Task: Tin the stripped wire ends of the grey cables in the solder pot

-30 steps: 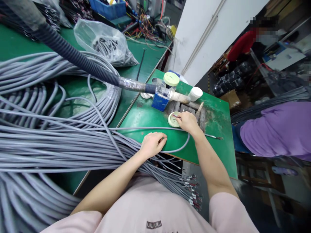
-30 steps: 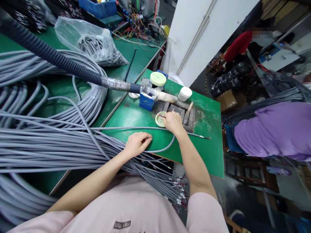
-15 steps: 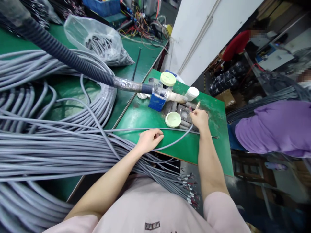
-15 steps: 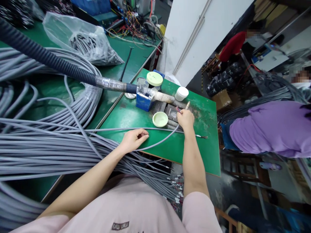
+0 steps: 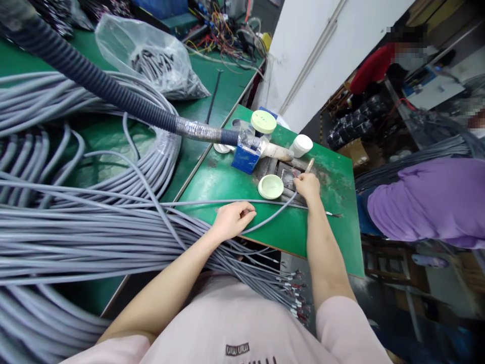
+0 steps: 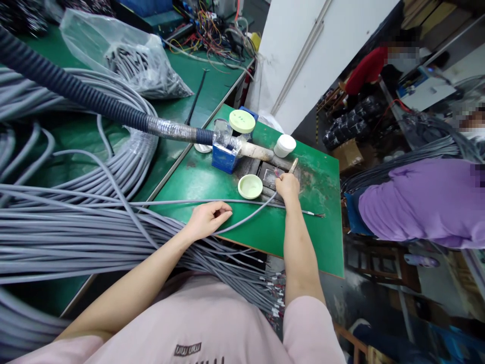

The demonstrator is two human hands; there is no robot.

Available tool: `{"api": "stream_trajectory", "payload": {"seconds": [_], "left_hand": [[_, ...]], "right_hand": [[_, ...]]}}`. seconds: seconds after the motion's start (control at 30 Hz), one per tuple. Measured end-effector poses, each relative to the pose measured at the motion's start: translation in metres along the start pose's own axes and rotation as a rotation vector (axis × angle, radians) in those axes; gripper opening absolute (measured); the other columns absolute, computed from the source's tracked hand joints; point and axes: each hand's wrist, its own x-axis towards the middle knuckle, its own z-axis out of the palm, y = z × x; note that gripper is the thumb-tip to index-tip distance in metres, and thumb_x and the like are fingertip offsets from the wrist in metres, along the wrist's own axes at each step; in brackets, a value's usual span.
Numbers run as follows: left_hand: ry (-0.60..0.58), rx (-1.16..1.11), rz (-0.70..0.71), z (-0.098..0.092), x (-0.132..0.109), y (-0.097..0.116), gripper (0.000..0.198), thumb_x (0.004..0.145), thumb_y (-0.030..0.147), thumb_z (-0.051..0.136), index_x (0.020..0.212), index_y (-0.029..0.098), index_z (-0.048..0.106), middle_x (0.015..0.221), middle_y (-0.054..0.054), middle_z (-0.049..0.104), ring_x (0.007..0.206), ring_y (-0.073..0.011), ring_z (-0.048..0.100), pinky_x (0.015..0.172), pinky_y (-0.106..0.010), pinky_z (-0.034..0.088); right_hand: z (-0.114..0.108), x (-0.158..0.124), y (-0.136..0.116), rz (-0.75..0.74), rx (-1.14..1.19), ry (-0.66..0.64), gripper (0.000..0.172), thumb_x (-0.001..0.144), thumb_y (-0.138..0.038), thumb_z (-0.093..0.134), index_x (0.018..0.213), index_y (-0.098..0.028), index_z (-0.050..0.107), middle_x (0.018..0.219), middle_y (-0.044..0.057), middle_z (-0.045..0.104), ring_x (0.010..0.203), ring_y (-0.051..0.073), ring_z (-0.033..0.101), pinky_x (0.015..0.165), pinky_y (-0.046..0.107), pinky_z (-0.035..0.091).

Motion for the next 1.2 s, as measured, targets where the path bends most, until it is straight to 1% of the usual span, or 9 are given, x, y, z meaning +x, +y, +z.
{"api": "stream_trajectory", "payload": {"seconds": [0.3,0.47,0.6,0.7,0.8,0.97,1.03,1.1,1.2], "left_hand": [[0.011,0.002,0.016,0.000,0.000,0.000,0.015,0.084,0.030,0.056,0.082,0.020,0.067,0.067,0.002,0.065,0.062,-0.0106,0.056,0.059,-0.022,0.039],[0.034,-0.033,0.028,0.002,0.000,-0.006,0.017,0.083,0.031,0.056,0.082,0.019,0.068,0.069,0.001,0.066,0.060,-0.0106,0.054,0.058,-0.022,0.038],[0.083,-0.385,-0.015,0.014,-0.002,0.001,0.022,0.078,0.037,0.062,0.080,0.016,0.069,0.067,-0.001,0.065,0.057,-0.0098,0.051,0.054,-0.022,0.039],[0.000,-0.750,-0.066,0.033,-0.008,0.023,0.029,0.070,0.040,0.071,0.084,0.015,0.069,0.067,-0.001,0.063,0.059,-0.0096,0.053,0.058,-0.022,0.043],[-0.090,-1.051,-0.109,0.056,-0.016,0.049,0.039,0.063,0.043,0.077,0.088,0.015,0.066,0.069,0.000,0.063,0.062,-0.0095,0.055,0.061,-0.023,0.046],[0.024,-1.189,-0.185,0.075,-0.023,0.071,0.032,0.067,0.043,0.075,0.081,0.017,0.063,0.065,0.003,0.059,0.055,-0.0069,0.051,0.057,-0.022,0.044],[0.119,-1.137,-0.136,0.072,-0.023,0.072,0.028,0.069,0.042,0.074,0.078,0.017,0.064,0.067,0.003,0.059,0.054,-0.0065,0.049,0.055,-0.022,0.043],[0.225,-1.002,-0.008,0.064,-0.025,0.072,0.020,0.074,0.038,0.072,0.077,0.018,0.066,0.069,0.002,0.060,0.057,-0.0075,0.051,0.057,-0.023,0.044],[0.252,-0.733,0.347,0.056,-0.030,0.075,0.006,0.077,0.026,0.070,0.077,0.020,0.070,0.069,0.000,0.063,0.064,-0.0098,0.057,0.064,-0.025,0.046]], "right_hand": [[-0.012,-0.005,0.004,0.006,0.106,0.050,0.024,0.077,-0.031,0.052,0.069,-0.016,0.069,0.074,0.008,0.069,0.074,0.020,0.062,0.064,0.026,0.041],[-0.035,-0.056,0.018,-0.090,0.709,0.073,0.027,0.072,-0.038,0.058,0.057,-0.016,0.060,0.052,0.000,0.058,0.053,0.013,0.050,0.055,0.024,0.037],[-0.042,-0.121,0.013,-0.176,0.986,0.034,0.026,0.073,-0.036,0.063,0.054,-0.018,0.059,0.051,-0.002,0.056,0.053,0.012,0.047,0.056,0.024,0.038],[-0.038,-0.160,0.004,-0.169,1.116,0.010,0.025,0.075,-0.035,0.065,0.056,-0.019,0.060,0.052,-0.003,0.055,0.053,0.011,0.047,0.054,0.023,0.038],[-0.030,-0.182,-0.002,-0.145,1.194,-0.014,0.021,0.076,-0.034,0.065,0.062,-0.020,0.064,0.052,-0.004,0.055,0.051,0.010,0.047,0.052,0.023,0.038],[-0.022,-0.198,-0.004,-0.124,1.356,-0.058,0.022,0.079,-0.037,0.065,0.066,-0.019,0.063,0.051,-0.004,0.053,0.046,0.009,0.045,0.047,0.021,0.037],[-0.019,-0.204,-0.005,-0.122,1.474,-0.125,0.020,0.081,-0.039,0.063,0.083,-0.020,0.065,0.053,-0.005,0.056,0.043,0.008,0.046,0.043,0.021,0.037],[-0.015,-0.211,-0.007,-0.122,1.609,-0.207,0.027,0.084,-0.041,0.060,0.103,-0.022,0.060,0.056,-0.005,0.058,0.040,0.008,0.045,0.040,0.020,0.035],[-0.011,-0.220,-0.011,-0.053,1.815,-0.241,0.035,0.084,-0.042,0.060,0.113,-0.025,0.052,0.048,-0.010,0.048,0.034,0.006,0.034,0.035,0.017,0.026]]}}
